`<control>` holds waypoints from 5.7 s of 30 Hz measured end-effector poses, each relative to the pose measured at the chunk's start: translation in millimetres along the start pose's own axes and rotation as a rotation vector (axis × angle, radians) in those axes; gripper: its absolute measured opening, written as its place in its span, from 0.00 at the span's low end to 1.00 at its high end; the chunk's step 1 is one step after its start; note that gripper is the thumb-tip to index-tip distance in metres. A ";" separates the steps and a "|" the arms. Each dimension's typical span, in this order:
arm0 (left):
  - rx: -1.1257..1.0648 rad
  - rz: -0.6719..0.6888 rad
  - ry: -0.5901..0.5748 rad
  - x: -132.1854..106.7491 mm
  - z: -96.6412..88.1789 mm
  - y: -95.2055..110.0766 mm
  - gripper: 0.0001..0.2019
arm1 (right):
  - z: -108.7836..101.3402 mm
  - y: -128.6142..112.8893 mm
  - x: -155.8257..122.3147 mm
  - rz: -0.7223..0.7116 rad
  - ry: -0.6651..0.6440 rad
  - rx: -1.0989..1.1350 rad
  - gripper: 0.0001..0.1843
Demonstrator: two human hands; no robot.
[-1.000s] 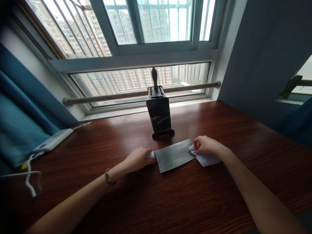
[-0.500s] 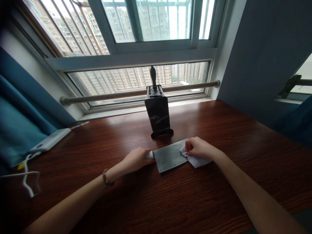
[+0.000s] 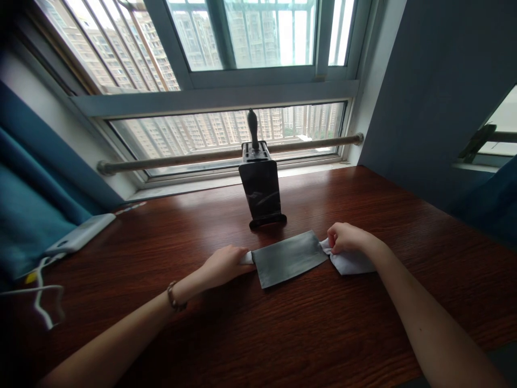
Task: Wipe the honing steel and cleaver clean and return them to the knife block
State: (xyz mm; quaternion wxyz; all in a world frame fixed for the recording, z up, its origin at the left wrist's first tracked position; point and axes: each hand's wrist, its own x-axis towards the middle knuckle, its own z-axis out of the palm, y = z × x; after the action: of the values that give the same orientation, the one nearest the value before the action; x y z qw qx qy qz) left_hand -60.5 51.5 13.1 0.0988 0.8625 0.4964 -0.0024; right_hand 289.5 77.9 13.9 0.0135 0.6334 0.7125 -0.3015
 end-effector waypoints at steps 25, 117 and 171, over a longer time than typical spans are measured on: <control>0.031 0.013 0.028 2.4 4.8 -2.3 0.22 | 7.2 -1.7 6.9 -0.138 -0.043 0.151 0.07; 0.012 -0.037 -0.019 -1.0 -1.2 4.6 0.21 | 10.8 -21.1 0.1 -0.382 0.023 0.189 0.14; 0.045 0.011 0.033 -1.9 3.4 0.0 0.21 | -2.1 -11.9 -9.3 -0.409 -0.060 0.101 0.09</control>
State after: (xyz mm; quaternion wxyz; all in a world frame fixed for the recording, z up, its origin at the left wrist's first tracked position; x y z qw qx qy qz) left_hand -61.1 49.3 10.0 0.0711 0.8672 0.4929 0.0012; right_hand 281.2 70.4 24.2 -0.0586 0.4660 0.8096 -0.3520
